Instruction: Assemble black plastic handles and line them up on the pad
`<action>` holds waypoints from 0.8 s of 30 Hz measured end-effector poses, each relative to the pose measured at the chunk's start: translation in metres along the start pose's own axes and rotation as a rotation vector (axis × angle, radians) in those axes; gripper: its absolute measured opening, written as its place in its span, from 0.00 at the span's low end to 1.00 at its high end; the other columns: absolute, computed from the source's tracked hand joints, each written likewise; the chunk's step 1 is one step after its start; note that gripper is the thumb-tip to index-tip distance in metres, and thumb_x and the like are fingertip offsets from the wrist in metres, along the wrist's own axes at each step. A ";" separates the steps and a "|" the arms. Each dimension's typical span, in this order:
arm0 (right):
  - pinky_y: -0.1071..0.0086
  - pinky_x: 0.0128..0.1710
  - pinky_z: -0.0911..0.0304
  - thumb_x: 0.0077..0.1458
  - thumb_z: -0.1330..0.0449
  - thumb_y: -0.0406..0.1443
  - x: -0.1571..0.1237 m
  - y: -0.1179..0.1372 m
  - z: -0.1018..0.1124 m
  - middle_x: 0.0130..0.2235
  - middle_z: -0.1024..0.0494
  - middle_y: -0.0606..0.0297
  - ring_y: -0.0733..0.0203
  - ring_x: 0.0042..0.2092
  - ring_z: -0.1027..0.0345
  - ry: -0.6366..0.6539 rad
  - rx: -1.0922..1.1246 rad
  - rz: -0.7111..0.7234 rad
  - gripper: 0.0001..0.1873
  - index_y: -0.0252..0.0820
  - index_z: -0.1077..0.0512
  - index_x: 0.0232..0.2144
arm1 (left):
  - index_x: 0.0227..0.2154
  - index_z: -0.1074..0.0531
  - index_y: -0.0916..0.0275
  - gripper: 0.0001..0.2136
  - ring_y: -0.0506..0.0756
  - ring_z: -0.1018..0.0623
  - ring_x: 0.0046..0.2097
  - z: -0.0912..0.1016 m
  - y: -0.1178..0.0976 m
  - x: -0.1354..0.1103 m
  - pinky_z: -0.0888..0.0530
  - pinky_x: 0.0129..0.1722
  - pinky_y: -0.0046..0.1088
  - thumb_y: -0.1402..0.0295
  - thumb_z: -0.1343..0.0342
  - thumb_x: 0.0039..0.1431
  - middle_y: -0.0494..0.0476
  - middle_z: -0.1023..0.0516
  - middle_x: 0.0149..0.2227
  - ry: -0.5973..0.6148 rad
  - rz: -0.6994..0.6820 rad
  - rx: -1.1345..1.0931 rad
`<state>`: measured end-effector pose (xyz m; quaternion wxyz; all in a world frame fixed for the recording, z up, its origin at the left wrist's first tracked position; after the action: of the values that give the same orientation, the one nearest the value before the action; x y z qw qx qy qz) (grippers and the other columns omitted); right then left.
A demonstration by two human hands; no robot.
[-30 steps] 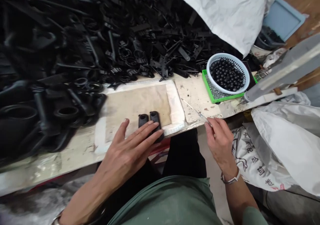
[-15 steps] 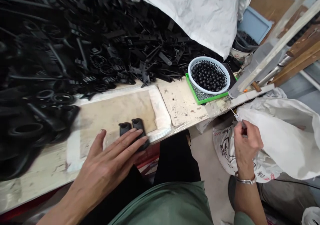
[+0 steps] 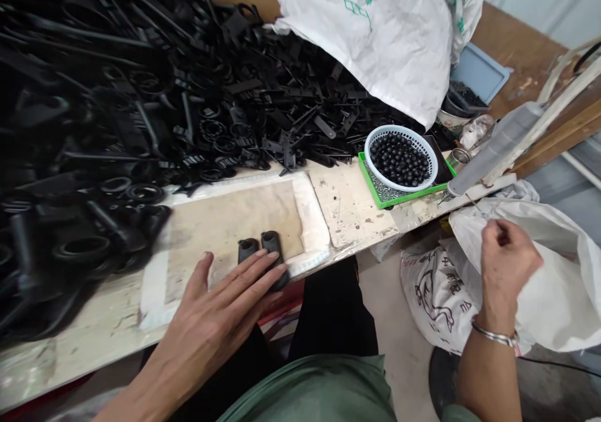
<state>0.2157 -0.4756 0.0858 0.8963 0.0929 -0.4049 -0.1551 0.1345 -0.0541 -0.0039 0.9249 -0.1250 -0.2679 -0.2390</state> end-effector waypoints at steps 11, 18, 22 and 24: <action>0.60 0.33 0.40 0.54 0.48 0.35 -0.003 0.047 -0.096 0.35 0.21 0.41 0.47 0.34 0.29 0.260 -0.114 0.217 0.17 0.29 0.22 0.34 | 0.59 0.33 0.58 0.18 0.63 0.21 0.56 0.004 -0.001 0.000 0.56 0.72 0.54 0.71 0.54 0.68 0.65 0.22 0.56 0.009 -0.030 0.034; 0.60 0.35 0.37 0.56 0.44 0.41 -0.012 0.055 -0.120 0.36 0.20 0.44 0.45 0.37 0.27 0.365 -0.014 0.181 0.16 0.33 0.21 0.34 | 0.58 0.32 0.61 0.17 0.63 0.21 0.56 0.001 -0.002 -0.002 0.54 0.71 0.56 0.70 0.55 0.69 0.67 0.21 0.55 0.018 -0.009 0.057; 0.61 0.37 0.34 0.53 0.44 0.40 -0.009 0.049 -0.122 0.32 0.20 0.50 0.46 0.36 0.27 0.405 0.113 0.166 0.12 0.39 0.24 0.26 | 0.54 0.30 0.65 0.16 0.63 0.20 0.54 0.004 -0.006 0.004 0.55 0.71 0.55 0.70 0.57 0.70 0.70 0.21 0.54 0.026 -0.047 0.091; 0.61 0.36 0.33 0.52 0.46 0.38 0.002 0.039 -0.119 0.30 0.20 0.52 0.48 0.34 0.27 0.384 0.181 0.127 0.12 0.39 0.25 0.27 | 0.53 0.29 0.67 0.15 0.64 0.19 0.53 0.007 -0.007 0.007 0.55 0.71 0.54 0.71 0.56 0.70 0.71 0.20 0.52 0.017 -0.070 0.098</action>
<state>0.3142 -0.4352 0.0207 0.9530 0.1750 -0.2439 -0.0410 0.1331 -0.0607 0.0062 0.9233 -0.0679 -0.2757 -0.2588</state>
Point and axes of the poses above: each hand's wrist, its own x-axis towards the middle knuckle, its own z-axis out of the back of the hand, y = z × x, the point moved 7 cm from there along x, towards the middle knuckle
